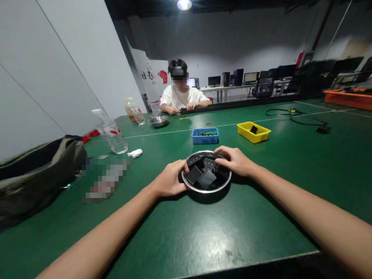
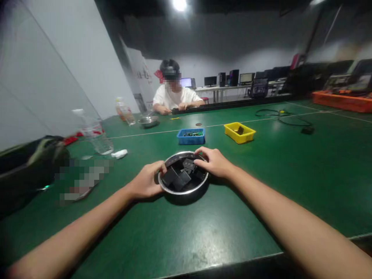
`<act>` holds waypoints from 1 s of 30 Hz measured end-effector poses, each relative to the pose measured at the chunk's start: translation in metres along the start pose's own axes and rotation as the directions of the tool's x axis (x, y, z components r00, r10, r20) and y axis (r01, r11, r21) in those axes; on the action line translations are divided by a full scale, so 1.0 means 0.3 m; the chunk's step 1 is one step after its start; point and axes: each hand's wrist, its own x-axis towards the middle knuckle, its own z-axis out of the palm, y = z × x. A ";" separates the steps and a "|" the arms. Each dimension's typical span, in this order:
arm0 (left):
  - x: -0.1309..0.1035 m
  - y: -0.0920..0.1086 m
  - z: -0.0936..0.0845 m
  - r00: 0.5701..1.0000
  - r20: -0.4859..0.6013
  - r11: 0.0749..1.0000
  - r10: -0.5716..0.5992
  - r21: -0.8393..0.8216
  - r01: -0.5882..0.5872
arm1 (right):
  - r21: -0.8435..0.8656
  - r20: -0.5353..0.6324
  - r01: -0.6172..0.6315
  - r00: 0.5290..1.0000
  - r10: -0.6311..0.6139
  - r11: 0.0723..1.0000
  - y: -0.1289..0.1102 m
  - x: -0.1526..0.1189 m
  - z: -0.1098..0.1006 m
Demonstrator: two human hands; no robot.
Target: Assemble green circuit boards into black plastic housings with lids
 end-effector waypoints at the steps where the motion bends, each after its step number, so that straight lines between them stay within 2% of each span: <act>1: 0.000 0.001 -0.004 1.000 -0.001 1.000 -0.001 0.007 0.001 | -0.016 -0.042 0.017 0.999 -0.018 1.000 -0.003 0.000 -0.008; 4: 0.000 0.003 -0.015 1.000 -0.001 1.000 0.000 0.027 0.000 | -0.082 -0.141 0.121 0.981 -0.132 0.989 -0.020 -0.007 -0.031; 7: 0.000 0.005 -0.021 1.000 0.002 0.999 0.004 0.049 -0.004 | -0.183 -0.195 0.308 0.919 -0.342 0.934 -0.060 -0.026 -0.041; 9: -0.001 0.008 -0.021 1.000 -0.001 0.998 0.013 0.055 -0.013 | -0.188 -0.133 0.401 0.894 -0.427 0.897 -0.095 -0.042 -0.032; 11: -0.002 0.009 -0.021 1.000 -0.001 0.998 0.029 0.054 -0.029 | -0.164 -0.006 0.444 0.892 -0.451 0.881 -0.126 -0.054 -0.012; 13: -0.003 0.008 -0.020 0.999 -0.003 0.998 0.040 0.052 -0.040 | -0.142 0.098 0.450 0.893 -0.440 0.882 -0.145 -0.059 0.010; 15: -0.003 0.004 -0.020 0.999 -0.001 0.998 0.039 0.056 -0.039 | -0.121 0.132 0.427 0.901 -0.412 0.896 -0.152 -0.059 0.024; 18: -0.002 -0.002 -0.021 0.999 0.010 0.998 0.032 0.062 -0.032 | -0.050 0.084 0.346 0.936 -0.341 0.937 -0.149 -0.058 0.027; 23: 0.000 -0.007 -0.023 0.999 0.015 0.998 0.032 0.052 -0.033 | 0.162 -0.034 0.210 0.978 -0.207 0.964 -0.141 -0.061 0.028; 27: -0.001 -0.004 -0.023 1.000 0.009 0.999 0.021 0.043 -0.022 | 0.453 -0.073 0.062 0.997 -0.033 0.890 -0.133 -0.055 0.050; 30: -0.003 0.000 -0.023 1.000 0.010 0.999 0.003 0.043 -0.004 | 0.586 -0.113 0.025 0.992 0.051 0.810 -0.129 -0.046 0.061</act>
